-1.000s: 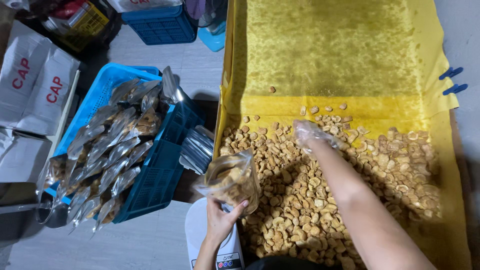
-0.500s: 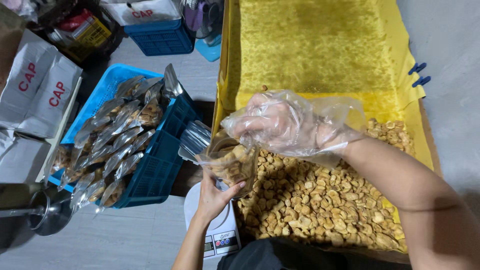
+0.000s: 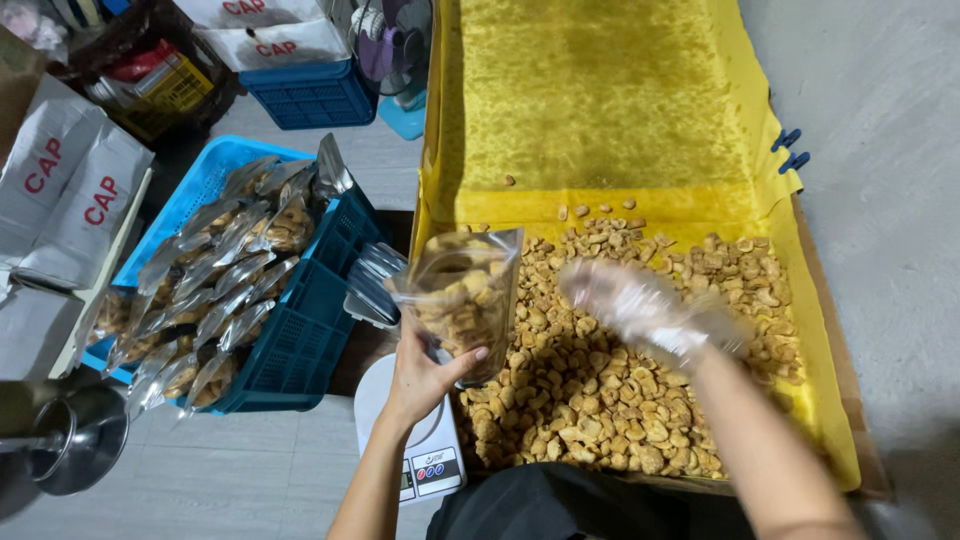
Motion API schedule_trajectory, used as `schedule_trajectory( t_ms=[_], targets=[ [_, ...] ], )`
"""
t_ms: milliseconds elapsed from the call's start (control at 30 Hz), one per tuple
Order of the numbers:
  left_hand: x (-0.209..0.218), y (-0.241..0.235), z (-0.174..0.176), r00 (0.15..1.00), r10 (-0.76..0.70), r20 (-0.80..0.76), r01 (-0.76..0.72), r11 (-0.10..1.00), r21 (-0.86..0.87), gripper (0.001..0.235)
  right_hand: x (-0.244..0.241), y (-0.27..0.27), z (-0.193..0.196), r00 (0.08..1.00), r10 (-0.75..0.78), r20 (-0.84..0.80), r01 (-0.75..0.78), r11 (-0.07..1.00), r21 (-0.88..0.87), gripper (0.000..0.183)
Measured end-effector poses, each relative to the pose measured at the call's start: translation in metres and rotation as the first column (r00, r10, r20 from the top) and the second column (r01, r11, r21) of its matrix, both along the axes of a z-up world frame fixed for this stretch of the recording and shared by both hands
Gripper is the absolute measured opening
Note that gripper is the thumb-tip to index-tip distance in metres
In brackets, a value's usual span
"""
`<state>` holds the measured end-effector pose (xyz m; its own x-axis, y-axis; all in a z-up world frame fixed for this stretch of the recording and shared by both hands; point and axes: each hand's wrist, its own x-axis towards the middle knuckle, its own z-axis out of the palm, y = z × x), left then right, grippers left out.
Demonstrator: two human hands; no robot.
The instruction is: The person fills small clear plastic bags with pieces of fried snacks from a large bin, using their hands and weighing each bag on a digital scale.
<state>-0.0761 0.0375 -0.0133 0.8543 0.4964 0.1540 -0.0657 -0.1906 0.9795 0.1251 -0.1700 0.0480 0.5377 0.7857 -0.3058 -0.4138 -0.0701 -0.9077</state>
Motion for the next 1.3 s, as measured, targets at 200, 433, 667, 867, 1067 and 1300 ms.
schedule_trajectory(
  t_ms=[200, 433, 667, 867, 1067, 1300],
  targets=[
    [0.032, -0.022, -0.021, 0.987, 0.012, -0.163, -0.018, 0.999, -0.034, 0.094, -0.073, 0.004, -0.117, 0.616, 0.243, -0.749, 0.134, 0.905, 0.404, 0.059],
    [0.046, -0.014, 0.073, 0.891, -0.295, 0.343, 0.307, 0.951, 0.021, 0.121, -0.073, 0.001, -0.114, 0.584, 0.147, -0.798, 0.475, 0.735, 0.483, 0.053],
    [0.059, 0.014, 0.187, 0.893, -0.271, -0.359, 0.448, 0.608, 0.656, 0.020, -0.079, 0.006, -0.126, 0.684, 0.172, -0.709, 0.356, 0.769, 0.530, 0.050],
    [0.043, 0.039, 0.187, 0.884, -0.343, -0.318, 0.466, 0.701, 0.540, 0.016, -0.044, -0.040, -0.072, 0.974, 0.199, -0.111, -0.063, 0.702, 0.710, 0.034],
    [0.036, 0.037, 0.155, 0.695, -0.610, -0.381, 0.714, 0.648, 0.267, 0.014, -0.041, -0.002, 0.034, 0.919, 0.321, 0.231, -0.394, 0.690, 0.608, 0.053],
    [-0.003, 0.009, 0.102, 0.846, -0.397, -0.356, 0.439, 0.898, 0.042, 0.014, -0.057, 0.018, -0.017, 0.969, 0.176, 0.174, -0.208, 0.960, 0.188, 0.031]
  ],
)
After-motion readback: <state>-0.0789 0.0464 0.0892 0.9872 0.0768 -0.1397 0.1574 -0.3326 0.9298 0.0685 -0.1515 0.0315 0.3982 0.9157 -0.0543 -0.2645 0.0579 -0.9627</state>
